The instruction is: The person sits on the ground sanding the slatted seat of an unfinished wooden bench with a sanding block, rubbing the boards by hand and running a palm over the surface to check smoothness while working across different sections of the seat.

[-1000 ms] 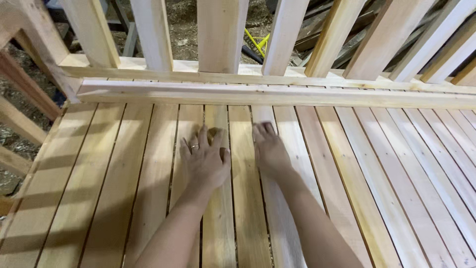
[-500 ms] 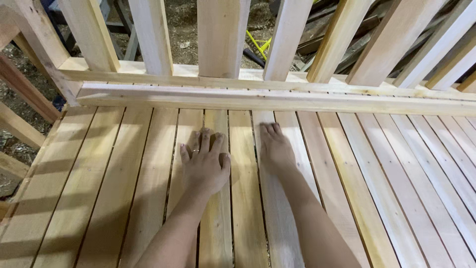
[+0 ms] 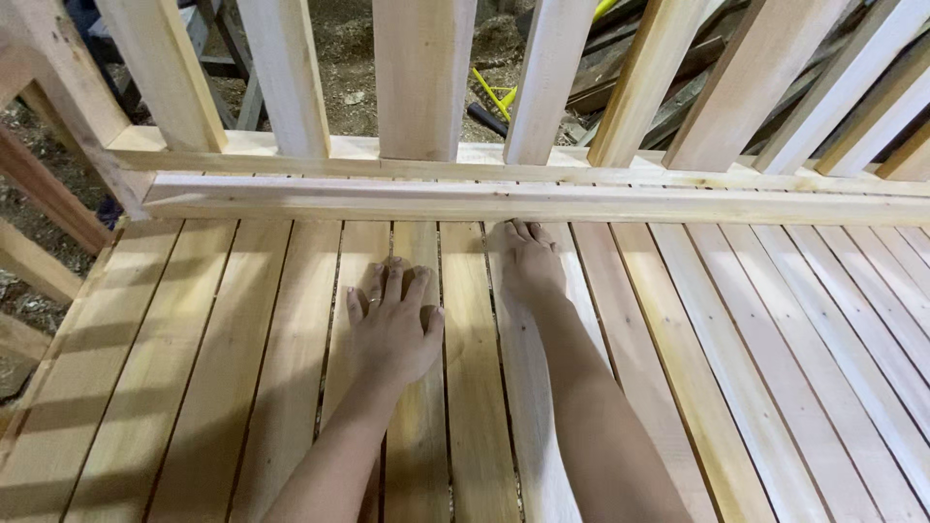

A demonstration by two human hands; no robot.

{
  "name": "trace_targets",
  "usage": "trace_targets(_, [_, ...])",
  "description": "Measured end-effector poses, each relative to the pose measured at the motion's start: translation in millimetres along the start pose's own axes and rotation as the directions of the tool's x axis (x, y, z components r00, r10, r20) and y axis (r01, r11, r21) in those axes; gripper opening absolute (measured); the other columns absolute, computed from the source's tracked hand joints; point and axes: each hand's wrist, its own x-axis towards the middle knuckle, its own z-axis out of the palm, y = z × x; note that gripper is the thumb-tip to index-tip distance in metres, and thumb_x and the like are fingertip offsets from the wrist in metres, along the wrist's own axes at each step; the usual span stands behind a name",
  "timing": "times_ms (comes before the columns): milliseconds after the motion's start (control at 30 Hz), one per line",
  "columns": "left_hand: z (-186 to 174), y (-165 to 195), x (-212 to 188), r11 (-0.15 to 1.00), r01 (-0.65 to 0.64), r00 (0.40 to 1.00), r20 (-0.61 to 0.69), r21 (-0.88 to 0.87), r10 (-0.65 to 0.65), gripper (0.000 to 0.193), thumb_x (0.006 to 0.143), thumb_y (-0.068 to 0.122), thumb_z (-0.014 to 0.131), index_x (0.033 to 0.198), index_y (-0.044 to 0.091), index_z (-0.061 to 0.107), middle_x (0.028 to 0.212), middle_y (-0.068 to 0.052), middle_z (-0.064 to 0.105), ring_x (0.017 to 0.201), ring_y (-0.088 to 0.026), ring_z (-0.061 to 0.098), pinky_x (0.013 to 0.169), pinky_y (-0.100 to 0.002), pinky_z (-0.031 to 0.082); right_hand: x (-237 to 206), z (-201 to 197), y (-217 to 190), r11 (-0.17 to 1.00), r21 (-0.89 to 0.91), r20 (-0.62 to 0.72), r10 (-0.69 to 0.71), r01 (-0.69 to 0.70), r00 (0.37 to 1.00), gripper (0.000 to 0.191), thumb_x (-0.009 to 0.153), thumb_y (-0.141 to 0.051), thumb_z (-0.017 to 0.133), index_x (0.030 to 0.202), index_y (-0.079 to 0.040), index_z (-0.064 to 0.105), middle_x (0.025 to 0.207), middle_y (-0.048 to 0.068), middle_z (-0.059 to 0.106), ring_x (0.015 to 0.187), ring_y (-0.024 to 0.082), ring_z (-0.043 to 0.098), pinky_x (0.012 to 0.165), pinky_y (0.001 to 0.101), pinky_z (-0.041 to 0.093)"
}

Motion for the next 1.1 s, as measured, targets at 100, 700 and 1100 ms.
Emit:
trace_targets(100, [2.0,-3.3,0.3,0.994,-0.007,1.000,0.002,-0.105,0.007,0.063,0.100,0.046,0.037,0.160,0.033,0.024,0.172,-0.004,0.006,0.153,-0.028,0.016,0.126,-0.059,0.002,-22.4,-5.6,-10.2,0.986,-0.053,-0.047,-0.160,0.158,0.986,0.051,0.100,-0.011,0.041,0.150,0.000,0.044,0.158,0.020,0.044,0.148,0.042,0.033,0.120,0.0482,0.031])
trace_targets(700, [21.7,-6.1,7.4,0.996,-0.048,0.997,-0.065,-0.077,0.043,0.063,0.099,0.046,0.040,0.158,0.028,0.029,0.171,-0.007,0.011,0.155,-0.029,0.013,0.124,-0.059,0.002,-66.4,-33.2,-43.4,0.985,-0.167,0.290,0.016,0.034,0.957,0.098,0.095,-0.071,0.027,0.162,-0.003,0.005,0.170,0.018,0.004,0.156,0.035,-0.001,0.123,0.0490,0.007])
trace_targets(1100, [18.4,-2.3,5.4,0.997,-0.055,0.996,-0.066,-0.052,0.052,0.064,0.100,0.047,0.037,0.159,0.028,0.023,0.168,-0.007,0.009,0.155,-0.029,0.007,0.123,-0.058,0.006,-329.9,-81.0,-52.3,0.880,-0.292,0.190,-0.331,0.375,0.924,0.095,0.100,-0.069,0.028,0.159,0.004,0.011,0.167,0.020,0.014,0.154,0.036,0.008,0.121,0.0495,0.014])
